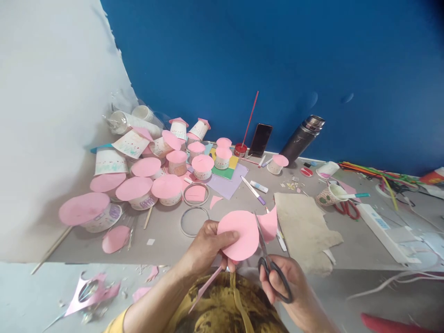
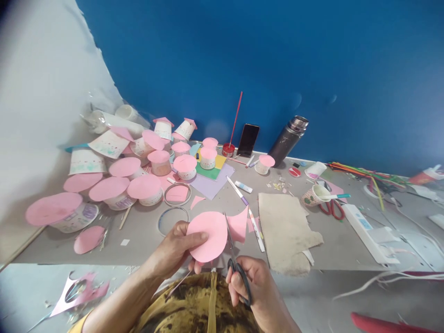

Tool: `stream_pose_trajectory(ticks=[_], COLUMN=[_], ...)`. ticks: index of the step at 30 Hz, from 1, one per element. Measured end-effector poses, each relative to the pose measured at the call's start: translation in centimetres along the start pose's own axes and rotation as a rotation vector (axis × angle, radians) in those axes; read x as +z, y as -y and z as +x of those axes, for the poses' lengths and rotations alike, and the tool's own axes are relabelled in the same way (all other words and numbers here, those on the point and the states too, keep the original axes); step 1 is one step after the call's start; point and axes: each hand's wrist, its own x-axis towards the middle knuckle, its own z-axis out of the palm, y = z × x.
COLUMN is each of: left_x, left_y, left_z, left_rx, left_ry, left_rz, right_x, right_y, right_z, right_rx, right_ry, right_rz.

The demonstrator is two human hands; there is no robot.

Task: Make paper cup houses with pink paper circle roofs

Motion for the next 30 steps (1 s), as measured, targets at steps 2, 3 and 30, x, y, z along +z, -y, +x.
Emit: stream_pose_trajectory(ticks=[2, 3, 30], left_x=[-0.1, -0.2, -2.9], left_y=[0.0, 0.1, -2.1], left_z=[-0.1, -0.1, -0.2], left_rx=[-0.003, -0.005, -0.017], left_ry=[0.001, 0.0, 0.149], left_rz=[0.005, 0.008, 0.156], right_x=[0.0, 0.0, -0.8], right_y=[0.1, 0.1, 0.3], right_z=[-0.1, -0.1, -0.6], right_rx=[0.001, 0.002, 0.028], right_ry=[-0.009, -0.016, -0.005], right_rz=[-0.023, -0.035, -0.127])
